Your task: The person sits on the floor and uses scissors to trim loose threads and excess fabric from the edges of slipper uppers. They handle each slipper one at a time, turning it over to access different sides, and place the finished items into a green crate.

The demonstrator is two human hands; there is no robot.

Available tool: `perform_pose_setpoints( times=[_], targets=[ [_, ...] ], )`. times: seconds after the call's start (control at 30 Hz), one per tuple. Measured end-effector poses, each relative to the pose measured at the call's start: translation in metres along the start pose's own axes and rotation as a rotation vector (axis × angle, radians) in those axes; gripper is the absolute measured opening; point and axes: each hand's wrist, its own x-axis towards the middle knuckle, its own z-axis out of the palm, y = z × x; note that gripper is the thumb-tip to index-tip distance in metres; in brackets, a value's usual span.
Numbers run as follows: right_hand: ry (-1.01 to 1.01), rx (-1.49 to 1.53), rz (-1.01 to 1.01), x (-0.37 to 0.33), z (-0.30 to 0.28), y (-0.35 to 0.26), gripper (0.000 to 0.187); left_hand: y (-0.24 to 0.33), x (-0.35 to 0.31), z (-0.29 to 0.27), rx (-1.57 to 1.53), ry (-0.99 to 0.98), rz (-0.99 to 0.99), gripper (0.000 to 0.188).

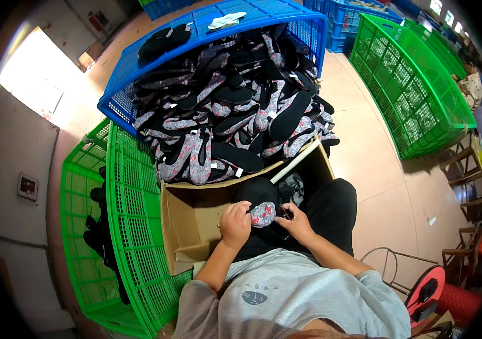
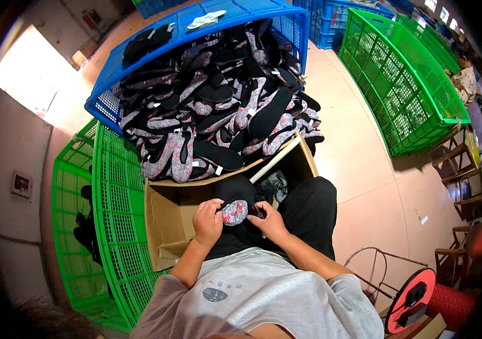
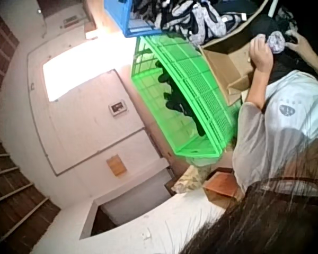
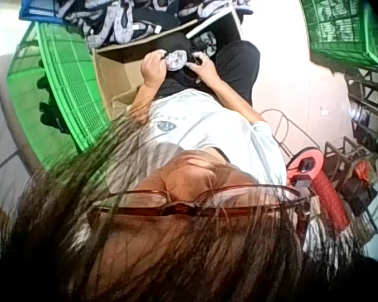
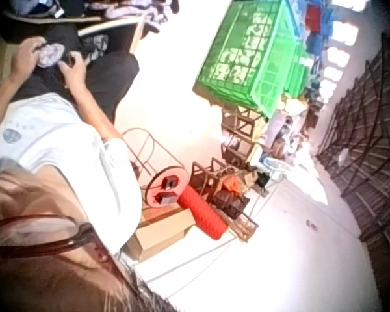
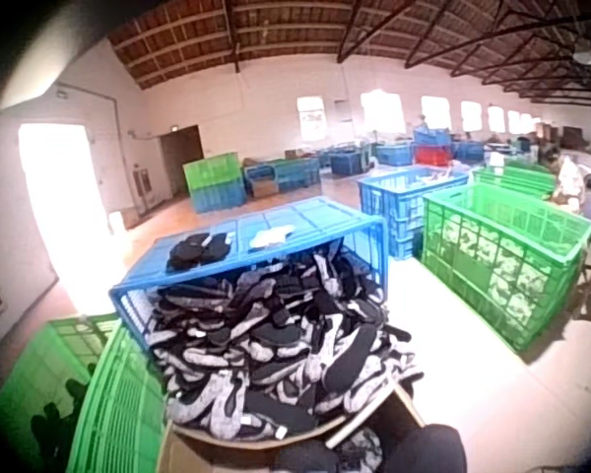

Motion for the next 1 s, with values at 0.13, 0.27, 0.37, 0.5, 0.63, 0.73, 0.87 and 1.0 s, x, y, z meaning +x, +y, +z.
perform_pose_setpoints(
  times=[0.13, 0.27, 0.37, 0.5, 0.63, 0.73, 0.87, 1.0],
  targets=[
    [0.047, 0.136, 0.064, 0.008, 0.010, 0.022, 0.025, 0.005, 0.010, -0.011, -0.061, -0.099, -0.004, 0.021],
    [0.122, 0.135, 0.050, 0.003, 0.024, 0.013, 0.021, 0.001, 0.011, -0.027, -0.212, -0.327, -0.093, 0.024],
    [0.146, 0.233, 0.038, 0.000, 0.038, 0.026, 0.022, 0.026, 0.019, -0.044, -0.047, -0.461, -0.089, 0.032],
    [0.129, 0.229, 0.057, 0.004, 0.044, 0.028, 0.021, 0.028, 0.009, -0.040, 0.105, -0.496, -0.065, 0.035],
    [0.036, 0.284, 0.115, 0.010, 0.043, 0.045, 0.021, 0.012, -0.016, -0.022, 0.181, -0.408, 0.141, 0.038],
    [-0.035, 0.252, 0.100, 0.014, 0.035, 0.035, 0.021, 0.003, -0.021, -0.012, 0.216, -0.342, 0.172, 0.040],
    [-0.078, 0.176, 0.038, 0.019, 0.032, 0.038, 0.020, -0.011, -0.019, 0.006, 0.232, -0.296, 0.136, 0.040],
    [-0.130, 0.112, 0.002, 0.015, 0.024, 0.002, 0.018, -0.027, -0.013, 0.022, 0.278, -0.262, 0.052, 0.036]
  ],
)
